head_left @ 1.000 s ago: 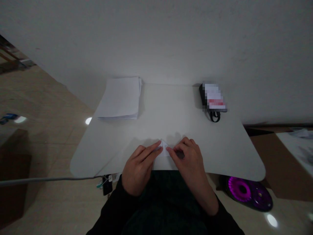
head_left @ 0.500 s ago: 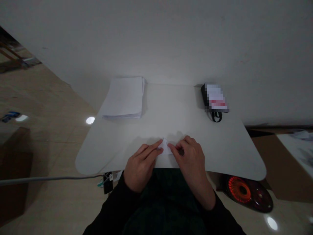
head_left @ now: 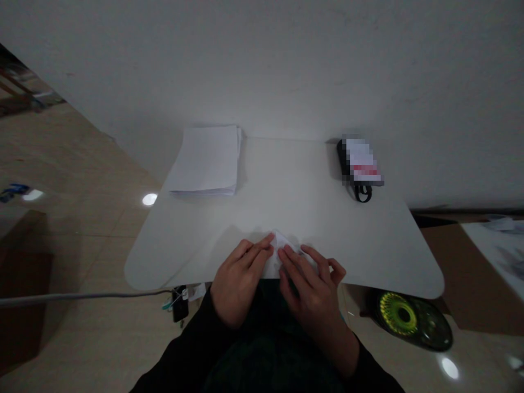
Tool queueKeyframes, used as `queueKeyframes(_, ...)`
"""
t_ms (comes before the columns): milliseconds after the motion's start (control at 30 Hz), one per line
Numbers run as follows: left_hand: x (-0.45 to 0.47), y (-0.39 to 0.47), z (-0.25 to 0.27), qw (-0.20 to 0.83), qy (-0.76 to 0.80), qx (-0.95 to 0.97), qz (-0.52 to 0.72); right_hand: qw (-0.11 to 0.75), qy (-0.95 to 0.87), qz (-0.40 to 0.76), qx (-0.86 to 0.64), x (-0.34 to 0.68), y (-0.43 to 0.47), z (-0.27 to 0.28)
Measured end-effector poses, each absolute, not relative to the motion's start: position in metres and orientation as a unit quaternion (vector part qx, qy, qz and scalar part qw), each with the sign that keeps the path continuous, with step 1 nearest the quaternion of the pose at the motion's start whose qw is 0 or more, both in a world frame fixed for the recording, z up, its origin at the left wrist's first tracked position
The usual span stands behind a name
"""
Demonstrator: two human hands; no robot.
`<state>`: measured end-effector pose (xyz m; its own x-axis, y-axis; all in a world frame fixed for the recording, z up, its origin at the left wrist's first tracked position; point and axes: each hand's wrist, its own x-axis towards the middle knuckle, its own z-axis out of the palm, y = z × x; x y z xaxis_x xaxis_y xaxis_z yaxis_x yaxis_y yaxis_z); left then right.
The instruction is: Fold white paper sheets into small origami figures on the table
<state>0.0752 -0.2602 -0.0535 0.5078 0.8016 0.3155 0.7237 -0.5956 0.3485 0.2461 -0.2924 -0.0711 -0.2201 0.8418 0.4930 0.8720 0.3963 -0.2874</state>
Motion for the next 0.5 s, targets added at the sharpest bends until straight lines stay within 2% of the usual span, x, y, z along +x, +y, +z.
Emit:
queueKeyframes(233,0.066,-0.253,-0.049,0.108,0.405,0.881,0.222,0.310,-0.764,-0.022,-0.565,0.264,-0.293,-0.071)
queueKeyframes(500,0.117,-0.292,-0.066,-0.080,0.512,0.832,0.199,0.323,-0.778,-0.041,-0.537,0.265,-0.292,-0.075)
